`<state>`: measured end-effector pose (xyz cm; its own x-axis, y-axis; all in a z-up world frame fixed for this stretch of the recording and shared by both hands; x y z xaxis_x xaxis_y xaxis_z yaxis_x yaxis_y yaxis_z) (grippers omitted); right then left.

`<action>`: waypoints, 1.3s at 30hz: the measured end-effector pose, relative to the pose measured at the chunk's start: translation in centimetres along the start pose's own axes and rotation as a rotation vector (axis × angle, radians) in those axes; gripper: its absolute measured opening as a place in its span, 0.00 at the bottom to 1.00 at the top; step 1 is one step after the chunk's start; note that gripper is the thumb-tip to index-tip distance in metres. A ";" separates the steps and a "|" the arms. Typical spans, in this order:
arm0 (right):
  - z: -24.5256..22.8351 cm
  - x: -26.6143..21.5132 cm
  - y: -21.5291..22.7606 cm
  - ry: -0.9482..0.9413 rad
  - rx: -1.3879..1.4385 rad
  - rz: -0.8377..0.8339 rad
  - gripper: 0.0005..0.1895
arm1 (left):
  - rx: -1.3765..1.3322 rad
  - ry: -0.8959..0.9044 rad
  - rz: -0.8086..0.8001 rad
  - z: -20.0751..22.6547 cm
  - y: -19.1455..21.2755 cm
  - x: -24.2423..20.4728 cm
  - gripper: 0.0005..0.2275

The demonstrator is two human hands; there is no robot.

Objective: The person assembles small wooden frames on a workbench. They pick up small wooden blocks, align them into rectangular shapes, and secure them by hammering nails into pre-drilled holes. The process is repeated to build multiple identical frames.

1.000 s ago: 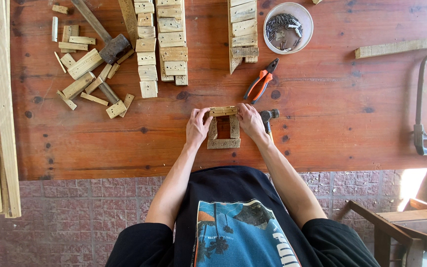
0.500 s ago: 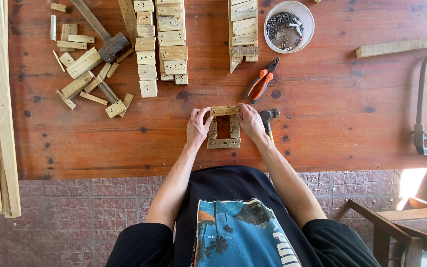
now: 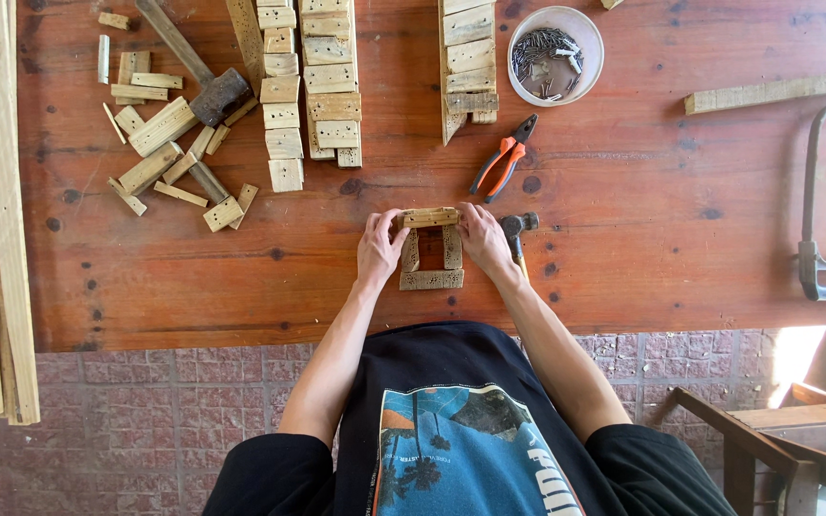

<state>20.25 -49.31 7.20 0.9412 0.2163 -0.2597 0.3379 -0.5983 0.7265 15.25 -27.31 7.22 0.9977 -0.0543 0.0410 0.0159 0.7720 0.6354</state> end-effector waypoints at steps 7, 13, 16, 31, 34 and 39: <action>-0.1 -0.1 2.1 0.004 -0.020 0.055 0.23 | -0.010 0.003 0.087 0.9 1.4 0.5 0.16; 4.3 2.8 5.2 -0.038 -0.009 0.193 0.19 | -0.002 -0.096 0.121 3.4 -0.7 4.8 0.10; 6.0 5.2 8.4 0.008 0.051 0.285 0.17 | -0.047 -0.127 0.118 5.5 -2.0 8.1 0.07; 13.1 21.2 18.7 -0.176 -0.083 0.354 0.10 | -0.093 -0.228 0.036 12.4 -9.9 22.0 0.08; 15.2 24.7 18.0 -0.200 -0.159 0.303 0.10 | -0.111 -0.169 0.007 12.6 -10.9 23.2 0.09; 16.1 28.1 16.9 -0.226 -0.195 0.202 0.09 | -0.120 -0.143 -0.024 12.4 -12.3 24.8 0.09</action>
<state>52.42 -65.78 1.94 0.9729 -0.0804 -0.2170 0.1592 -0.4482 0.8797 38.97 -45.95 9.95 0.9775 -0.1563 0.1413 0.0559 0.8390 0.5412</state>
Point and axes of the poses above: each hand's wrist, its own x-axis towards the middle knuckle, its own y-axis out of the back of the hand, z = x × y, the point moved 8 cm from there along x, towards the middle knuckle, and after that the axes turned 12 degrees about -y, right-handed, at the moved point
